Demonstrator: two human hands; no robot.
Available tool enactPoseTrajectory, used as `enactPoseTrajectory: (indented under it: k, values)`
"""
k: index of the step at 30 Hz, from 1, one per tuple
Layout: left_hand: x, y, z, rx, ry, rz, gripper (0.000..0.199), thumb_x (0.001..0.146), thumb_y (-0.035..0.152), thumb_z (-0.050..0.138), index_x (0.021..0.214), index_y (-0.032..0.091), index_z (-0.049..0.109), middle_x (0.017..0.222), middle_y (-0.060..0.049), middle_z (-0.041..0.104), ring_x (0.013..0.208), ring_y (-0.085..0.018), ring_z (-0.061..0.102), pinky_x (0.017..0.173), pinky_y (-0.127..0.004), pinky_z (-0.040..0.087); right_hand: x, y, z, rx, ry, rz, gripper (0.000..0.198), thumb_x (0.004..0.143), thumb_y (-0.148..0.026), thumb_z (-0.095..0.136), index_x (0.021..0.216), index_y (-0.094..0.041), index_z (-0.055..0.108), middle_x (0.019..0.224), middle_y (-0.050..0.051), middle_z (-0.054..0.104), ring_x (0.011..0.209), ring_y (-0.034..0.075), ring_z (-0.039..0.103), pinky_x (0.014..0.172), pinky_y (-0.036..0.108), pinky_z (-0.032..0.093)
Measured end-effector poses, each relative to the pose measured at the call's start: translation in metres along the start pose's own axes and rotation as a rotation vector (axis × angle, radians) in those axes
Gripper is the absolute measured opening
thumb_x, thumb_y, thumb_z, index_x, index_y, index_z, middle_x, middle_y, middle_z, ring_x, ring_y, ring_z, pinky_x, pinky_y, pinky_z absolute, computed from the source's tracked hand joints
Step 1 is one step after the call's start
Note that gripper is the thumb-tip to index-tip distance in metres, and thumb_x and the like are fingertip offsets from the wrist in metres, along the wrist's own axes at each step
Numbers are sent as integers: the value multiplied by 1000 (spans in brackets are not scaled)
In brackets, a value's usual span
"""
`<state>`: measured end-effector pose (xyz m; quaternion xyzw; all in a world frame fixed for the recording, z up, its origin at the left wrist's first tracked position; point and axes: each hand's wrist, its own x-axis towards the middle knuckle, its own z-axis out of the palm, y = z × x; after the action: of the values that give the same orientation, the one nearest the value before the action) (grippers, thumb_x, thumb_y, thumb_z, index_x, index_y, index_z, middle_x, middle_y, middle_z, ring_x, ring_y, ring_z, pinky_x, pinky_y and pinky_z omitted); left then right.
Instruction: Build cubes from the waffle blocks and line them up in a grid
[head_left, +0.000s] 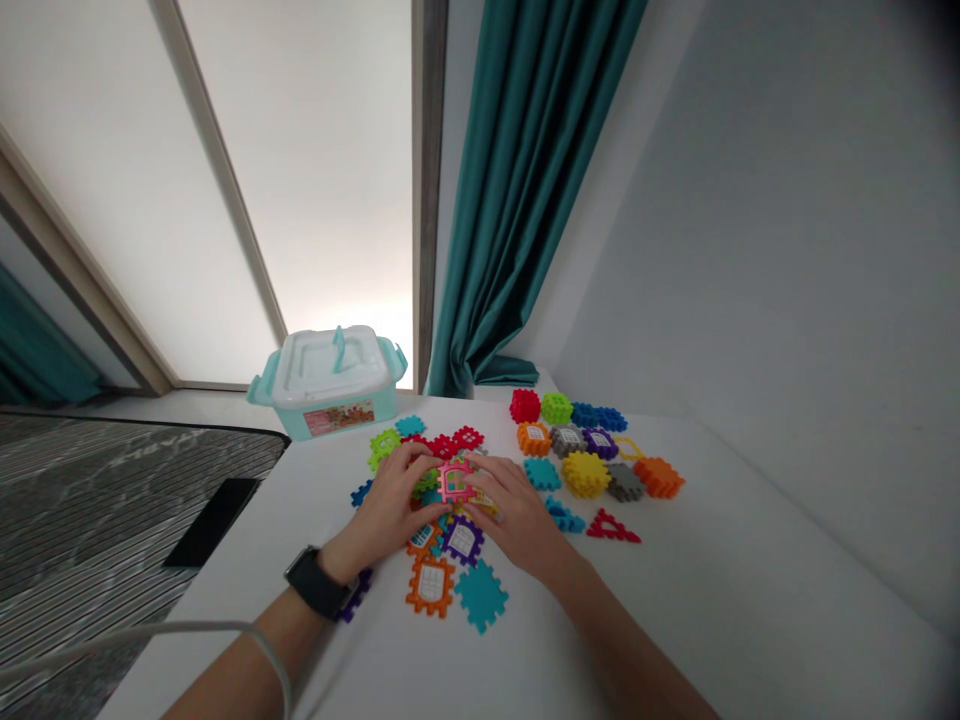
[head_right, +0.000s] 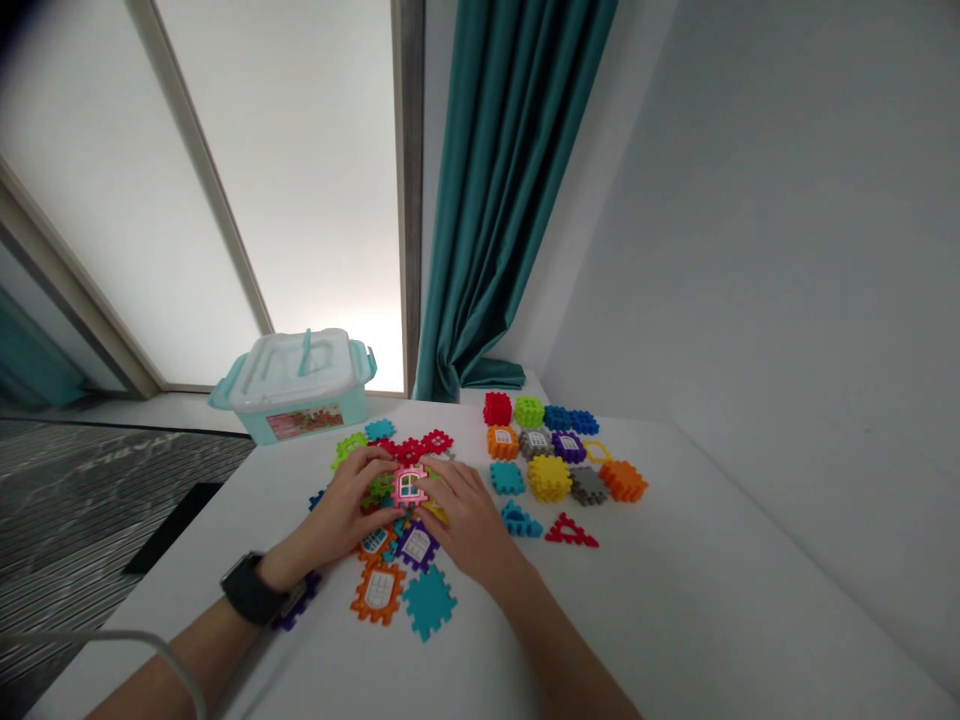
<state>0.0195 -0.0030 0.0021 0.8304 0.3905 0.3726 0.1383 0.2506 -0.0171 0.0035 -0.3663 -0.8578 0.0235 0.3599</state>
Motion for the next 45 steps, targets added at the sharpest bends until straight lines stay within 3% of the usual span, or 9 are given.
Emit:
enactPoseTrajectory:
  k: [7, 10, 12, 16, 20, 24, 33, 39, 45]
  values:
    - [4, 9, -7, -139, -49, -44, 27, 88, 38, 71, 108, 22, 64, 118, -8, 60, 114, -26, 55, 101, -44, 45, 1, -3, -6, 68, 90, -67, 21, 99, -22, 54, 114, -28, 69, 125, 7, 69, 117, 24, 61, 102, 47, 50]
    - [6, 12, -10, -148, -116, -62, 17, 94, 38, 62, 92, 21, 65, 106, -6, 65, 103, -23, 59, 94, -40, 48, 3, -6, -4, 190, 136, 63, 14, 98, -26, 56, 100, -26, 70, 107, 8, 71, 105, 24, 63, 95, 45, 51]
    - [7, 13, -11, -169, -151, -66, 26, 99, 37, 52, 84, 20, 64, 96, -5, 66, 94, -22, 60, 88, -37, 49, 4, -6, -2, 291, 169, 207, 13, 95, -30, 60, 87, -24, 68, 98, 7, 69, 98, 24, 64, 90, 42, 52]
    - [9, 16, -11, -257, -165, -82, 29, 101, 36, 47, 83, 20, 63, 91, -5, 67, 90, -20, 61, 85, -35, 50, 6, -1, 3, 452, 165, 424, 19, 89, -34, 63, 75, -22, 63, 94, 5, 65, 95, 23, 63, 87, 38, 51]
    - [9, 17, -9, -319, -160, -102, 25, 99, 35, 51, 84, 20, 63, 94, -4, 66, 92, -20, 61, 87, -35, 50, 5, 1, 6, 523, 136, 517, 23, 86, -38, 64, 71, -21, 62, 90, 5, 62, 92, 21, 62, 82, 34, 52]
    - [10, 16, -8, -358, -109, -141, 28, 98, 35, 52, 77, 20, 62, 96, -5, 66, 94, -20, 61, 89, -36, 50, 6, -3, 7, 600, 108, 546, 21, 89, -41, 59, 81, -22, 64, 92, 3, 62, 88, 19, 62, 78, 31, 55]
    - [11, 16, -9, -411, -69, -167, 33, 98, 41, 53, 74, 20, 61, 96, -6, 63, 95, -20, 61, 90, -37, 50, 6, -3, 3, 536, 87, 458, 18, 93, -37, 55, 88, -22, 64, 95, 4, 64, 93, 21, 64, 85, 35, 54]
    - [10, 13, -12, -396, -87, -159, 31, 98, 45, 50, 84, 20, 63, 98, -6, 64, 98, -22, 59, 90, -37, 49, 4, -10, -5, 287, 215, 200, 14, 98, -26, 51, 98, -24, 65, 102, 8, 65, 102, 24, 62, 92, 41, 51]
    - [8, 11, -13, -341, -133, -117, 26, 94, 44, 57, 91, 20, 65, 102, -6, 64, 100, -23, 60, 92, -38, 48, 0, -16, -3, 126, 257, 4, 18, 99, -20, 51, 105, -26, 66, 103, 8, 65, 105, 24, 61, 93, 43, 51]
